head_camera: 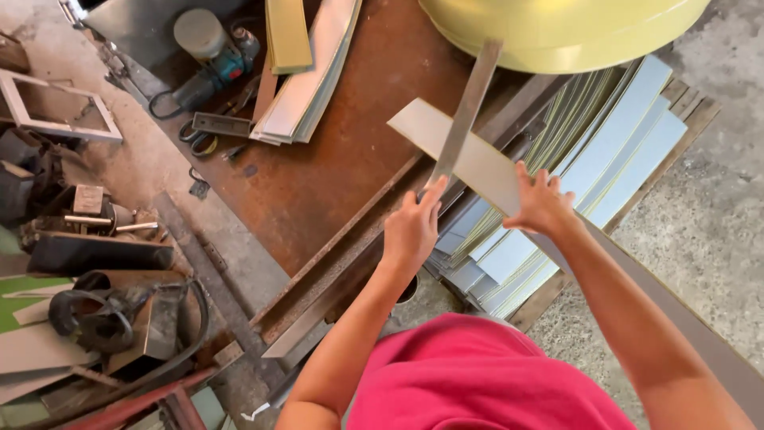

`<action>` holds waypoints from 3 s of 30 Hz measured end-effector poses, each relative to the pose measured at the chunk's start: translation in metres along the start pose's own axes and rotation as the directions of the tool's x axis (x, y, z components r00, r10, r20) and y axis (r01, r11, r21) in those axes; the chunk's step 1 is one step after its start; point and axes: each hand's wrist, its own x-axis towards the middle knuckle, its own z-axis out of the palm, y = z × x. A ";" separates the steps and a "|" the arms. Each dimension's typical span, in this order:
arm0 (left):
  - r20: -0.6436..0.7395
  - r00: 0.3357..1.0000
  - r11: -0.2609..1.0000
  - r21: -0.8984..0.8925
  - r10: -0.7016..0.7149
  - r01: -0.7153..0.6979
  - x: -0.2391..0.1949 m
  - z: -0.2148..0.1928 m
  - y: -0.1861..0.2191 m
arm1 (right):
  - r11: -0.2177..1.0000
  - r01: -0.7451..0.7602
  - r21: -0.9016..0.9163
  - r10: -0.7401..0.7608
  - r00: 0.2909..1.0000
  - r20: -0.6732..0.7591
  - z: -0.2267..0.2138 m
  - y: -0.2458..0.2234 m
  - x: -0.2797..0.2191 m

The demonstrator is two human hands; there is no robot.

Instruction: Smoothing the edges of curved metal strips using a hand file at a workbench.

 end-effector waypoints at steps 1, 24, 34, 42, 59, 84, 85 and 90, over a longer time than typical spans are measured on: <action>-0.003 1.000 1.000 0.001 0.000 0.000 -0.003 0.008 -0.006 | 1.000 0.002 -0.001 -0.002 1.000 -0.003 0.003 0.003 -0.004; 0.127 0.991 0.995 0.083 0.048 -0.059 -0.016 0.059 -0.049 | 0.987 -0.082 -0.139 0.097 0.989 0.109 0.012 0.052 -0.031; 0.032 0.998 0.999 0.012 0.051 -0.051 -0.009 0.029 -0.039 | 0.984 -0.108 -0.143 0.122 0.988 0.096 0.037 0.085 -0.059; 0.084 0.996 1.000 0.024 0.000 -0.002 -0.002 -0.009 -0.014 | 0.993 -0.121 -0.014 0.122 0.992 0.034 0.042 0.078 -0.075; -0.169 0.976 0.977 -0.186 -0.138 0.106 -0.043 -0.041 -0.023 | 0.968 0.166 0.186 -0.119 0.963 -0.240 -0.057 -0.041 0.063; 0.140 0.969 0.948 -0.218 -0.205 0.232 -0.058 0.009 -0.029 | 0.508 0.025 0.861 0.041 0.998 -0.053 0.045 0.069 0.050; 0.139 0.970 0.949 -0.218 -0.199 0.227 -0.055 0.008 -0.024 | 0.505 0.027 0.863 0.044 0.997 -0.057 0.053 0.056 0.064; 0.111 0.962 0.926 -0.263 -0.249 0.270 -0.049 0.004 -0.018 | 0.429 0.175 0.886 0.116 0.962 -0.246 0.089 -0.008 0.136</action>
